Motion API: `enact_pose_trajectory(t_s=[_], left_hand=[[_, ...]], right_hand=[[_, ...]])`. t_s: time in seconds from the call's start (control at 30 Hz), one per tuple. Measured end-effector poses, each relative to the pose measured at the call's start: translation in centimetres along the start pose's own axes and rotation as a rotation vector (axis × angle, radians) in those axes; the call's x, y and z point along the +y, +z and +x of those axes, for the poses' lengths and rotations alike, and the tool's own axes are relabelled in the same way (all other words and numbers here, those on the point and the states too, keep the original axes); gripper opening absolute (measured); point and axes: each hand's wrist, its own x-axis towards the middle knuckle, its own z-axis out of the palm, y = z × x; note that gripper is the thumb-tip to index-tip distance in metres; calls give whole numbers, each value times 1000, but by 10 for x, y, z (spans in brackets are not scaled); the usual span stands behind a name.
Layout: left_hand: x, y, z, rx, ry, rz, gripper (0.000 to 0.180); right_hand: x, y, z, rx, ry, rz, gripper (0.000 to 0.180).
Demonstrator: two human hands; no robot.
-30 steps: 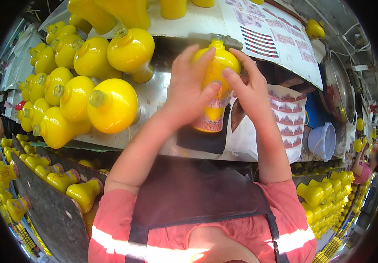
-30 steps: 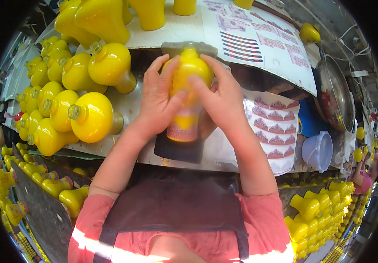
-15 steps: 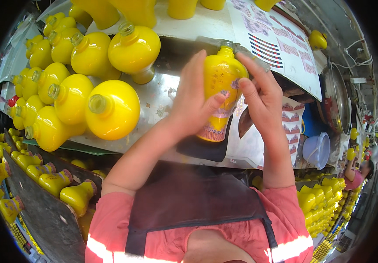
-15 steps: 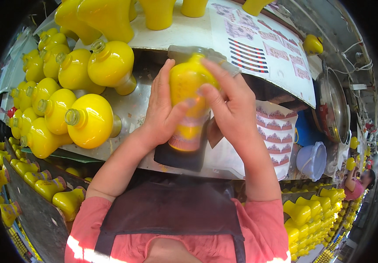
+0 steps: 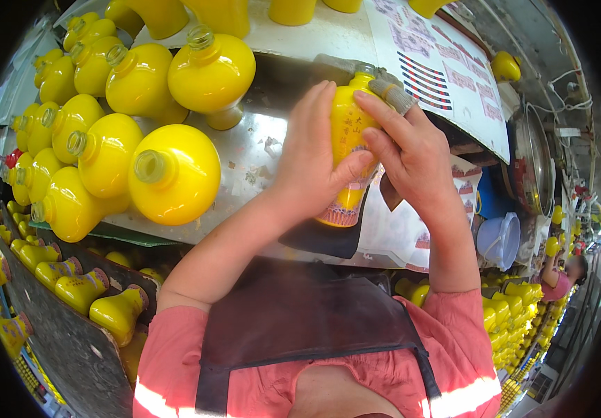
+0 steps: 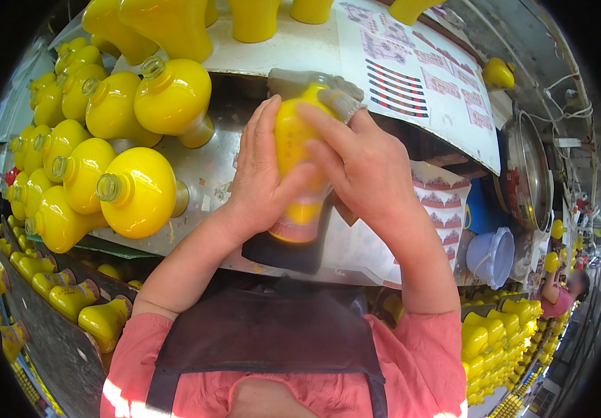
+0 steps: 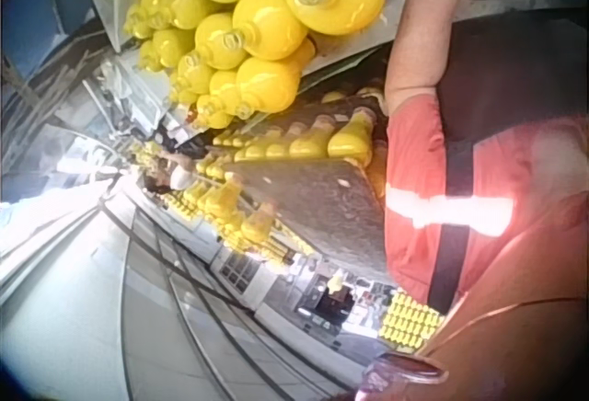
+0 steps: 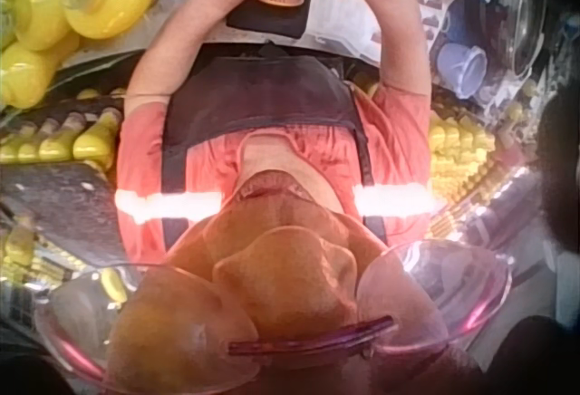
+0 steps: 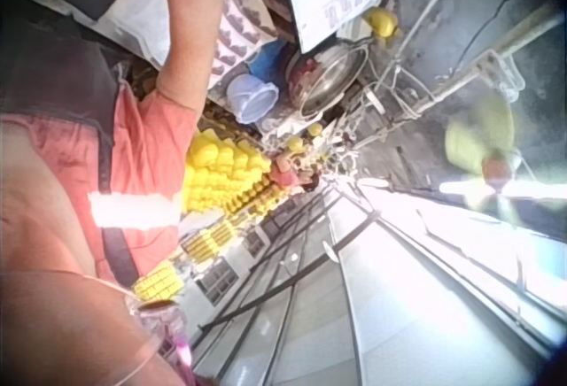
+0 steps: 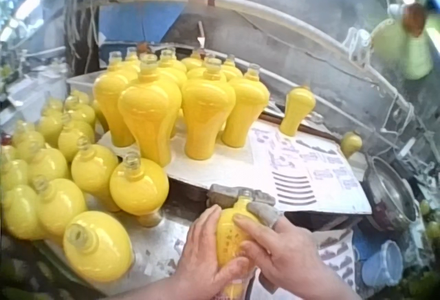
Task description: The person repeatedly applies adhesive labels to the necks of yellow plastic bottles. They pick up a bottle, smooth a label around its neck, and place it back on the table. The process is repeated for multiple bottles in a continuous loop.
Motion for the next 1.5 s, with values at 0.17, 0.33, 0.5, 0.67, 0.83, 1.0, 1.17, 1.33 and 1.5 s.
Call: enact_pose_trajectory(t_s=[0.17,0.33,0.5,0.67,0.83,1.0,1.17,1.33,1.5], left_hand=[[-1,1,0,9,11,6,93],[-5,1,1,23,45,13,93],[-5,2,1,1,41,13,93],[-5,1,1,-7,38,8,93],[-6,-1,2,-18,34,12,94],[-5,-2,3,-20,28,3,87],[-9,-10,11,-5,-63,-275,53],[-7,-2,17,-13,-253,-480,48],[-4,5,16,-9,-312,-642,56]], right_hand=[[5,2,1,5,-15,27,41],[5,-8,6,-59,-94,31,44],[8,-12,3,-154,94,125,45],[14,-12,13,-78,127,126,41],[13,-38,41,130,755,993,29],[0,-25,31,-118,30,544,26],[10,-13,13,358,-287,-114,38],[-10,11,-38,229,-753,50,28],[-4,16,-72,413,-344,144,26]])
